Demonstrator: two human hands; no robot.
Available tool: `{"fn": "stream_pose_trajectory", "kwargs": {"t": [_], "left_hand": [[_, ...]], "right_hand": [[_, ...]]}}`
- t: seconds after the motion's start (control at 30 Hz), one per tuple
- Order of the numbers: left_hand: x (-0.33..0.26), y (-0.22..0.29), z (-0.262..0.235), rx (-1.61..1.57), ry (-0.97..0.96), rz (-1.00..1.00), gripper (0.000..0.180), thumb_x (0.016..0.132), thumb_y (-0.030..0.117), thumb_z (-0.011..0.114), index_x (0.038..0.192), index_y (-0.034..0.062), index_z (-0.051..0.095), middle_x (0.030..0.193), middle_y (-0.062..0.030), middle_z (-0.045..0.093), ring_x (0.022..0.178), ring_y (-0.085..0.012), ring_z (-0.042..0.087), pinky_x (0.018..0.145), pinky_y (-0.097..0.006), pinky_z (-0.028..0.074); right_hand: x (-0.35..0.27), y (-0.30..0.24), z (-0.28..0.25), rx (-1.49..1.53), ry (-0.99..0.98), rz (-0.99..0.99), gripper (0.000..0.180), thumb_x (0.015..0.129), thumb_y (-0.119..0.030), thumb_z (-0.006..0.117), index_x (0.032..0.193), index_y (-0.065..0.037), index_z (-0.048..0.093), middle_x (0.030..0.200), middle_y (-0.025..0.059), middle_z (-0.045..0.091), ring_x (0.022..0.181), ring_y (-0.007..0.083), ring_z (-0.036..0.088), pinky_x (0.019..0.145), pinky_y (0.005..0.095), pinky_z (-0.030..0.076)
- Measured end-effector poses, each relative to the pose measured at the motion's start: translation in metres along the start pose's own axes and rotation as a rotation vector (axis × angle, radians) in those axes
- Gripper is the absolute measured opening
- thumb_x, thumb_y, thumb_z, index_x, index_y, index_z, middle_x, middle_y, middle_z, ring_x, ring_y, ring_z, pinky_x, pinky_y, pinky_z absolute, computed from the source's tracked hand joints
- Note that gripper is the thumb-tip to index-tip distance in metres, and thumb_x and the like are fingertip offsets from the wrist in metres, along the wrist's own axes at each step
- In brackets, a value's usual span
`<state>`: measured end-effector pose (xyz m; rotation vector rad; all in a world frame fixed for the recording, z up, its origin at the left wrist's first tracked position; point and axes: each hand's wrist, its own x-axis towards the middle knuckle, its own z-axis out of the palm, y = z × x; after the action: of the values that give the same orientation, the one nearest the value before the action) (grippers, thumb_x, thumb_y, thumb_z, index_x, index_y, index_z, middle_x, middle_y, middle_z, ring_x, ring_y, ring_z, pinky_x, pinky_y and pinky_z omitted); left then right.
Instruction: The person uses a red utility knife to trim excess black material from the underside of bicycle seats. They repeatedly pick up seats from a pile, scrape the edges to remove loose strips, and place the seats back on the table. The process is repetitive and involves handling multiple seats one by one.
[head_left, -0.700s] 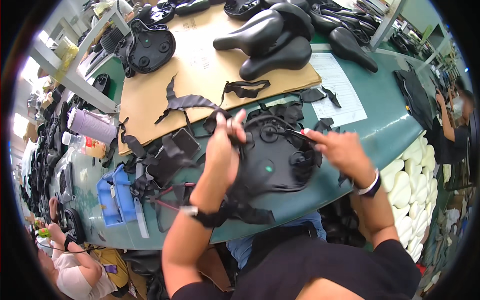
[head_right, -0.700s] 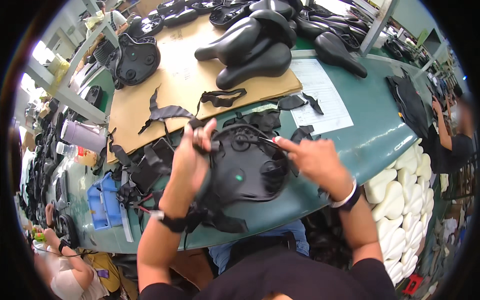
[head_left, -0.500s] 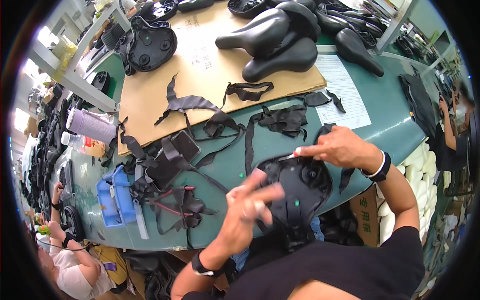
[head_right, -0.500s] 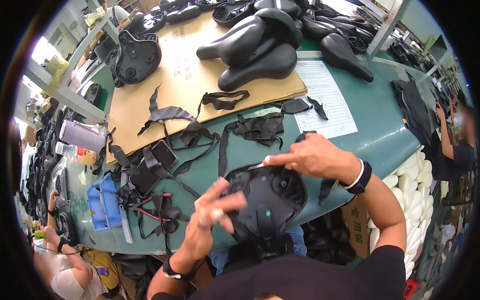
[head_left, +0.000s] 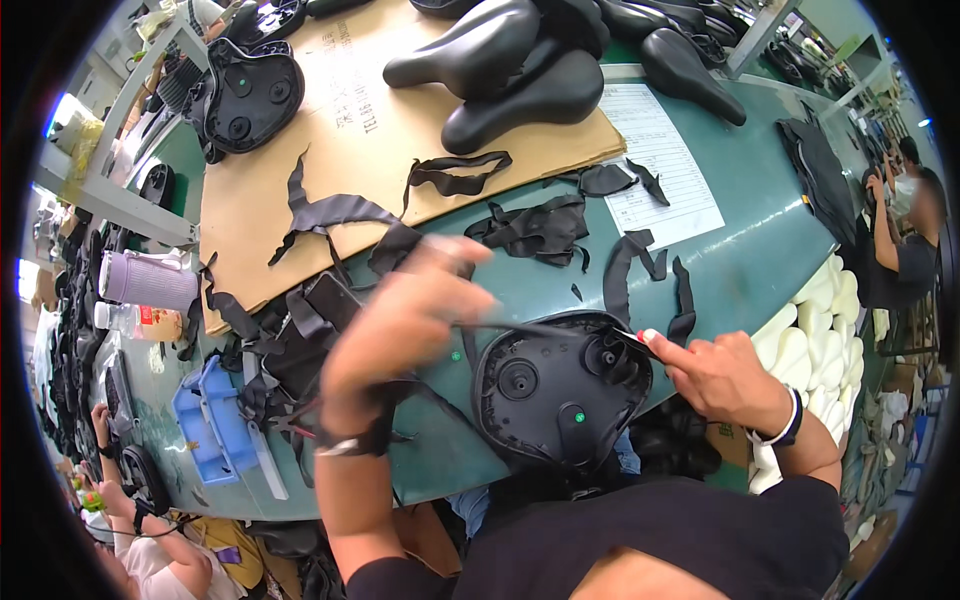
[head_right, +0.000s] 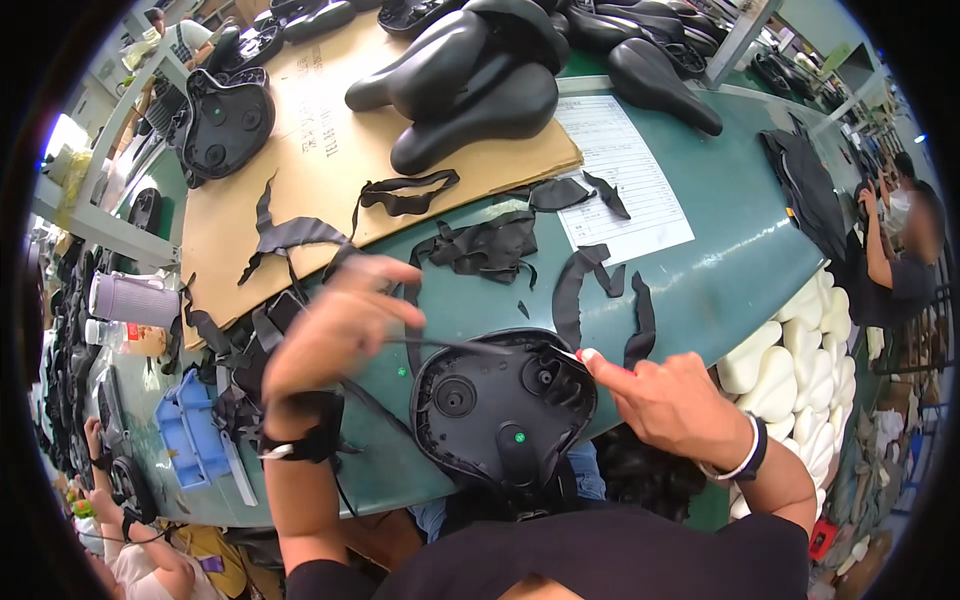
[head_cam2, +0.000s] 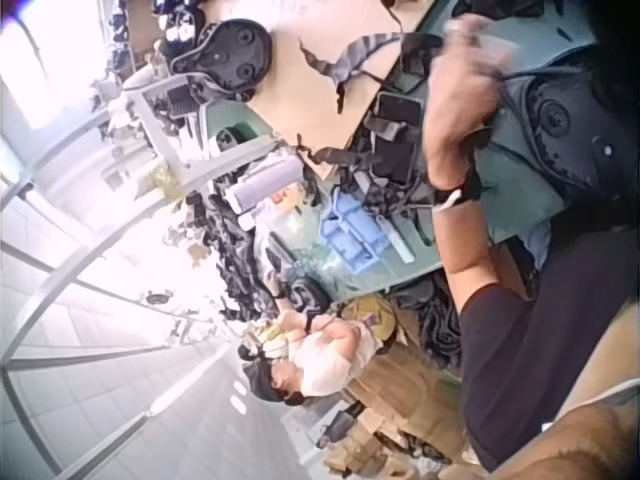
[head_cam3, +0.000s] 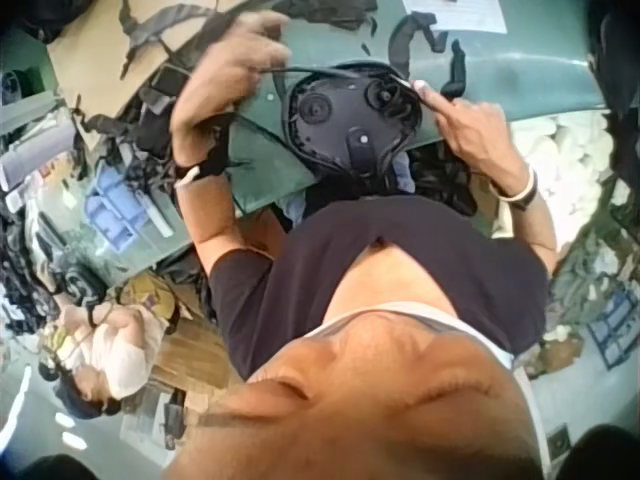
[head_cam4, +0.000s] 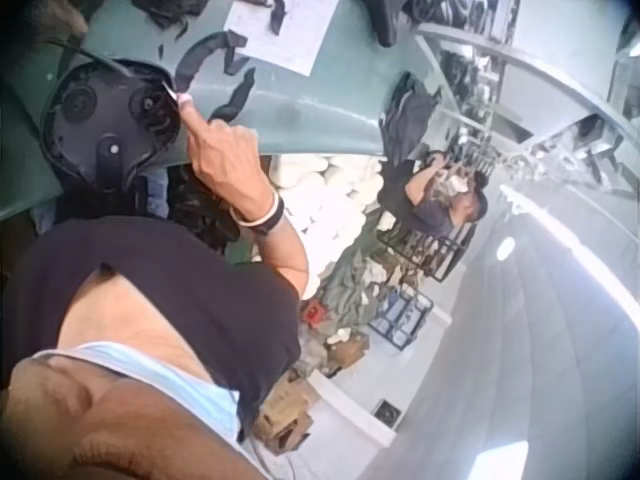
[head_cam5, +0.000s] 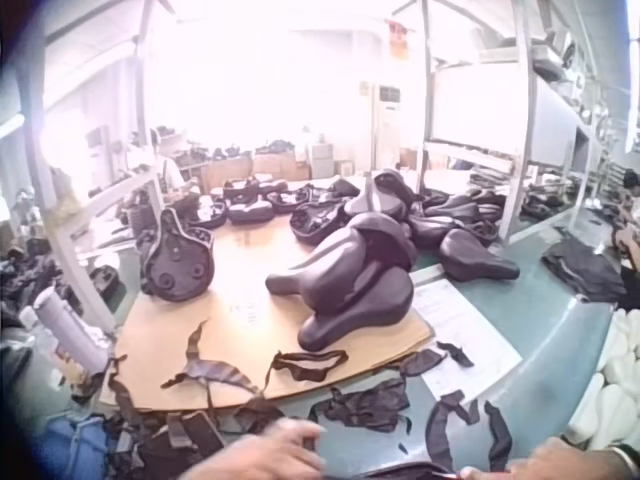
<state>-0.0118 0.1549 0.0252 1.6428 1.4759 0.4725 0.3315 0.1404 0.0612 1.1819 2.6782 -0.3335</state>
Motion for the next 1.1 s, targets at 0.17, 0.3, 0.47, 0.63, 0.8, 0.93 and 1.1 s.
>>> {"fn": "stream_pose_trajectory", "kwargs": {"t": [0.17,0.3,0.47,0.63,0.8,0.93,1.1], "left_hand": [[0.053,0.013,0.043,0.183,-0.037,0.822,0.032,0.089,0.033,0.067,0.092,0.0015,0.064,0.092,-0.015,0.064,0.092,-0.0324,0.061,0.083,-0.04,0.047],[0.049,0.033,0.056,-0.806,-0.148,0.397,0.022,0.097,0.016,0.051,0.079,0.0032,0.055,0.072,-0.0064,0.052,0.066,-0.0223,0.06,0.07,-0.036,0.052],[0.072,0.036,0.013,-1.577,0.252,0.557,0.046,0.101,0.036,0.043,0.064,0.0108,0.041,0.056,0.0034,0.03,0.046,-0.0091,0.029,0.044,-0.028,0.025],[0.004,0.039,-0.038,-1.148,1.863,0.992,0.037,0.092,0.035,0.058,0.067,0.0133,0.042,0.06,0.0024,0.047,0.054,-0.0075,0.045,0.058,-0.021,0.042],[-0.006,0.011,0.019,0.218,0.509,0.234,0.026,0.082,0.017,0.064,0.1,-0.0014,0.066,0.08,-0.0144,0.067,0.07,-0.0274,0.063,0.07,-0.034,0.051],[-0.01,-0.047,0.055,-0.052,0.118,0.103,0.026,0.078,0.004,0.059,0.102,-0.0008,0.068,0.083,-0.0136,0.068,0.07,-0.0215,0.063,0.069,-0.032,0.051],[-0.018,-0.099,-0.057,-0.973,0.891,-0.102,0.019,0.093,0.01,0.053,0.105,-0.0007,0.062,0.097,-0.0051,0.065,0.086,-0.0122,0.06,0.078,-0.026,0.048]], "right_hand": [[0.019,0.021,-0.007,0.133,-0.125,-0.054,0.052,0.086,-0.018,0.061,0.136,-0.017,0.049,0.067,0.0088,0.061,0.055,0.0313,0.059,0.049,0.0418,0.039],[0.008,0.018,0.006,0.064,-0.01,-0.089,0.052,0.087,-0.017,0.06,0.137,-0.019,0.048,0.06,0.0092,0.056,0.049,0.0305,0.056,0.044,0.0434,0.037],[-0.053,-0.022,0.046,0.168,0.109,0.124,0.055,0.086,-0.018,0.063,0.138,-0.01,0.047,0.058,0.0097,0.054,0.045,0.0293,0.054,0.042,0.0438,0.037],[-0.071,-0.057,0.061,0.517,0.141,0.365,0.056,0.085,-0.016,0.065,0.136,-0.005,0.046,0.077,0.0155,0.067,0.059,0.033,0.064,0.052,0.0418,0.046],[-0.03,-0.018,0.057,0.895,0.329,0.295,0.053,0.084,-0.021,0.069,0.13,-0.005,0.049,0.1,0.018,0.068,0.078,0.0254,0.07,0.068,0.035,0.053],[0.048,0.033,0.002,0.824,0.368,0.308,0.042,0.082,-0.021,0.071,0.117,-0.003,0.059,0.088,0.0041,0.06,0.074,0.0124,0.058,0.066,0.029,0.048],[0.188,0.106,-0.041,1.106,0.691,-0.036,0.045,0.083,-0.02,0.069,0.124,-0.007,0.058,0.092,-0.0015,0.056,0.083,0.0058,0.051,0.074,0.0235,0.043]]}}
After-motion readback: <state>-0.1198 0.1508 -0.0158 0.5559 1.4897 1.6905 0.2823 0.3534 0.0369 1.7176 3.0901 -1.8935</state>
